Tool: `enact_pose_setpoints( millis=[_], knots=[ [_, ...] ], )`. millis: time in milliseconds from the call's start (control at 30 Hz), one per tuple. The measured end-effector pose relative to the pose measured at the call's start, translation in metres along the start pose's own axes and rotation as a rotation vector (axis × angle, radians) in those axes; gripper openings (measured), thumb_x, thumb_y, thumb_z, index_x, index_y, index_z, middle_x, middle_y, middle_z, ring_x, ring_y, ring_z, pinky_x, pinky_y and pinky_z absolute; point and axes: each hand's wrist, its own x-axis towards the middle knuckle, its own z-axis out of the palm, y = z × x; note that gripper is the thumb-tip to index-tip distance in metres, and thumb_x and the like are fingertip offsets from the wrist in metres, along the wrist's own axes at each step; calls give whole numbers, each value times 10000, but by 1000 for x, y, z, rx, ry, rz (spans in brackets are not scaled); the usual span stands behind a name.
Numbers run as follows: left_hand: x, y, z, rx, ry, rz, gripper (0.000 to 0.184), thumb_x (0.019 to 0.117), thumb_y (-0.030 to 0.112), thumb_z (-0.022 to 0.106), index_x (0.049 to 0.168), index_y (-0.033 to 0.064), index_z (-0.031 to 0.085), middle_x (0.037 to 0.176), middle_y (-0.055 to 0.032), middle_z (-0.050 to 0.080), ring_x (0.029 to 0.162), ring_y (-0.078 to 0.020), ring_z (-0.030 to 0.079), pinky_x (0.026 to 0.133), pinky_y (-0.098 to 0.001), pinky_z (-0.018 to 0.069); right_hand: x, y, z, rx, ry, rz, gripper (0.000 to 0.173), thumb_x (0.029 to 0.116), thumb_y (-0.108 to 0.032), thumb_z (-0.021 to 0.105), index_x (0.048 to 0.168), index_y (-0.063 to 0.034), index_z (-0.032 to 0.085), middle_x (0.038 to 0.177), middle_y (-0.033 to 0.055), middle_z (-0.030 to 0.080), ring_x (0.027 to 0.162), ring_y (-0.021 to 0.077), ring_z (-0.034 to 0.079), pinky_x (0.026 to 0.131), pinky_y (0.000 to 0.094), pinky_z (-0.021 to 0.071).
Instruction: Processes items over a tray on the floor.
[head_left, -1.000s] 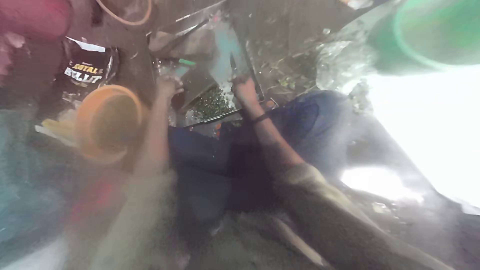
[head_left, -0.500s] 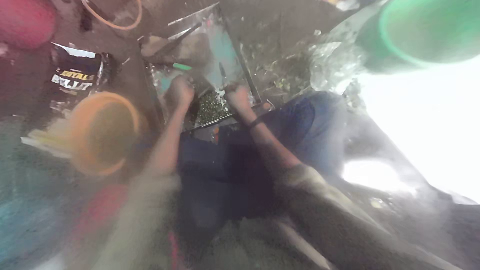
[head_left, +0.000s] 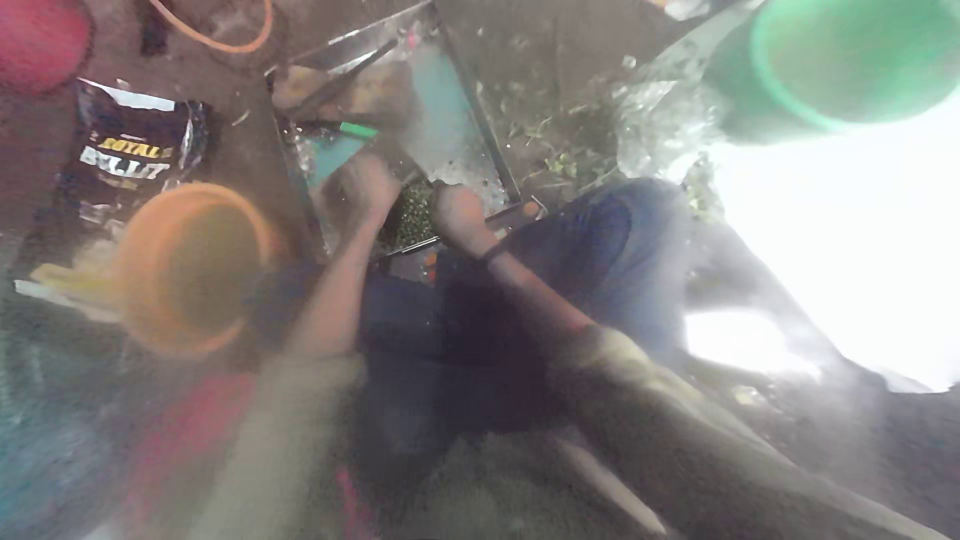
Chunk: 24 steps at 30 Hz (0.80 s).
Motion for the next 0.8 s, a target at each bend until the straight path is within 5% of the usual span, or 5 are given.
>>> enact_pose_setpoints(
  millis=[233,367,467,567,800],
  knots=[
    [4,0,-2,-107,-44,-37,286,920,298,701,1120,96,734,1152,-192,728,1130,-388,688,938,-629,540,-1,-10,10,-25,-14,-3,333,1048,-335,511,1170,-82,690,1067,202,725,1010,409,717,774,616,577],
    [7,-2,-3,-165,-57,-39,241,909,227,698,1088,76,753,1196,-200,705,1188,-386,653,993,-604,524,3,-14,11,-22,-11,6,349,1048,-350,507,1148,-77,700,1076,201,724,1027,400,713,786,617,570],
    [5,-1,-7,-194,-41,-63,208,901,208,689,1046,82,767,1133,-191,732,1115,-376,693,938,-610,552,6,-21,12,-36,-2,-16,357,1001,-309,538,1267,-127,691,1078,189,731,1001,393,718,765,611,570],
    [1,1,-10,-193,-24,-77,198,896,214,706,1030,83,771,1130,-185,740,1108,-368,700,949,-607,546,6,-31,9,-23,-3,-23,274,998,-288,558,1077,-70,705,1042,185,721,993,381,715,755,601,563],
    [5,1,-7,-201,-40,-50,214,893,183,699,1068,82,769,1159,-190,731,1134,-371,689,957,-608,542,16,-40,13,-62,-31,-26,272,1008,-240,539,1003,-23,704,1056,198,716,1003,388,709,761,604,561]
  ],
)
